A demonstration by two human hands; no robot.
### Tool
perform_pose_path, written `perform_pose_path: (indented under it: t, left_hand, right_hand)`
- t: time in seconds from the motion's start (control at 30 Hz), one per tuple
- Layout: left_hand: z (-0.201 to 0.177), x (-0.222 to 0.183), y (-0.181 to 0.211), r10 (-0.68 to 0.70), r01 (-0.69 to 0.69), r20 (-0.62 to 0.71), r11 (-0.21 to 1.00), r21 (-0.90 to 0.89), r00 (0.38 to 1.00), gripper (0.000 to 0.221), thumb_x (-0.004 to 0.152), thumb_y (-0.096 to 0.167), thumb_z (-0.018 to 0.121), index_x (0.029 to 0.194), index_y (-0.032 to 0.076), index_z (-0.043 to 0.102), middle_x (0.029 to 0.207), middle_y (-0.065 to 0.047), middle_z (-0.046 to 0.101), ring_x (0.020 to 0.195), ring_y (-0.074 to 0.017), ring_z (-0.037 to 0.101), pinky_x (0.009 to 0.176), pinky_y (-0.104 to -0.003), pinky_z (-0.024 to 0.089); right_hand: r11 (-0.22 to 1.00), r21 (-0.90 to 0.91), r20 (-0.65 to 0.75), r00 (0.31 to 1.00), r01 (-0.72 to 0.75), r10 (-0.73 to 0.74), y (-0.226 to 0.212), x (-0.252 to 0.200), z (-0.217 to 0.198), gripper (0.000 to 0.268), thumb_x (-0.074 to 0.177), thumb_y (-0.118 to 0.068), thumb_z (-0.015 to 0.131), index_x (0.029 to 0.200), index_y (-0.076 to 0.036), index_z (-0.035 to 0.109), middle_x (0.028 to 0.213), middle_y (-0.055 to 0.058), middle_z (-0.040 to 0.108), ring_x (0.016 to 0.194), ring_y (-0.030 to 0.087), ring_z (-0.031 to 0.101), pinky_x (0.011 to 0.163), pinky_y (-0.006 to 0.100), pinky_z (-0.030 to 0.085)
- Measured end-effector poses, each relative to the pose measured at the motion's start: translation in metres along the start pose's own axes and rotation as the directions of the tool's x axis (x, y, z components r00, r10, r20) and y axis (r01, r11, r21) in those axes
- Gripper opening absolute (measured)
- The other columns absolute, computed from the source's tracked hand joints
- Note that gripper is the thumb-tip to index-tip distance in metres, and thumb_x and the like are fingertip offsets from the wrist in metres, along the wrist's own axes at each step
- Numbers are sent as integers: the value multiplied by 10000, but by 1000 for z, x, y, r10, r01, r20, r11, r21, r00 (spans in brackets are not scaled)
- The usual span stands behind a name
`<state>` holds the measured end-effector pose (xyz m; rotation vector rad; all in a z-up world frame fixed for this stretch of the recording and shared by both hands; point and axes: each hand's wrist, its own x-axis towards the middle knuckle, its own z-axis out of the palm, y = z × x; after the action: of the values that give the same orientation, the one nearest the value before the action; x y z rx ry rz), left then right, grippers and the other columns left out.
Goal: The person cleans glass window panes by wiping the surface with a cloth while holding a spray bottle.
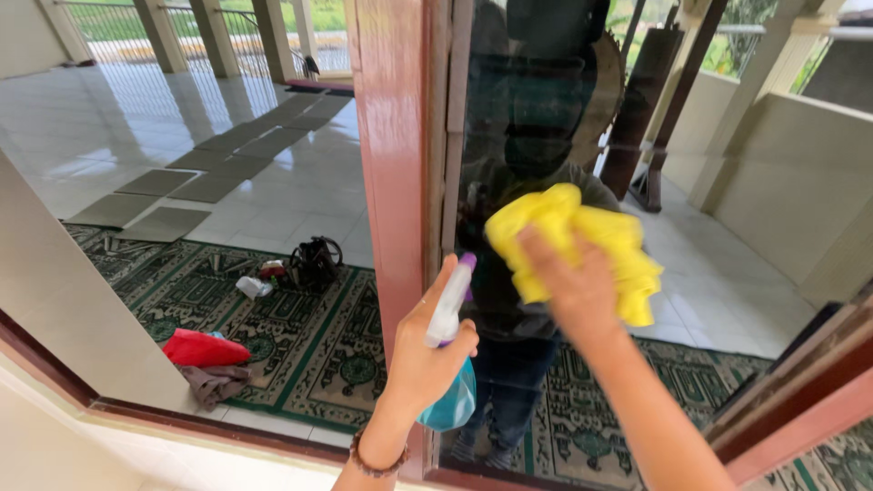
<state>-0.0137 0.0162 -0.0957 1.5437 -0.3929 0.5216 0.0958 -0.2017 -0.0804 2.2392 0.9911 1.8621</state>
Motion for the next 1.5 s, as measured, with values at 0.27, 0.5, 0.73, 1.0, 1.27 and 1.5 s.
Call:
perform_pose_path:
  t: [0.27,0.5,0.73,1.0,1.27,1.5]
  left_hand:
    - [3,-1,-3,16,-16,3,999,-46,1000,775,803,-71,620,1544,78,451,1368,-66,682,680,-59,646,625,-238,582]
    - [4,-7,-5,20,-14,54,994,-109,998,795,815,-90,603,1570,82,425,1444,-82,615,705,-64,650,635,-240,591]
    - [-2,-15,-6,8,-4,57,997,-74,998,788,805,-101,595,1556,68,428,1538,-91,554,712,-65,644,640,-236,588]
    - [27,-9,3,-47,37,167,997,64,985,672,821,-17,654,1475,108,562,1078,-103,715,667,-65,660,637,-242,564]
    - [61,-8,6,7,-28,185,994,107,983,471,833,43,679,1302,82,666,918,-67,703,672,-120,635,644,-277,533]
    - [88,-8,4,93,-111,182,990,88,979,470,828,58,683,1295,76,637,1138,-62,739,832,-156,709,769,-292,563]
  right_hand:
    - [944,20,-126,936,-328,328,-4,6,-6,539,904,34,696,1426,-99,678,1518,67,609,1354,399,535,1159,514,405]
    - [966,-108,13,971,-235,238,51,-63,-30,573,911,71,702,1457,-101,673,1535,70,605,1397,394,566,1152,529,378]
    - [707,196,-323,637,-679,700,51,-65,-10,556,1032,61,662,1562,-58,544,1623,133,539,1415,361,521,1190,439,402]
    - [981,86,96,981,-175,166,-9,-43,-12,615,858,104,650,1420,-140,699,1499,32,632,1327,398,558,1057,453,389]
    - [853,-89,-153,853,-514,498,70,-103,-49,468,1001,17,736,1461,-59,696,1568,109,589,1348,425,486,1201,496,404]
    - [865,-10,-147,856,-502,496,73,-97,-56,466,988,42,729,1439,-68,695,1557,75,589,1337,397,493,1198,475,420]
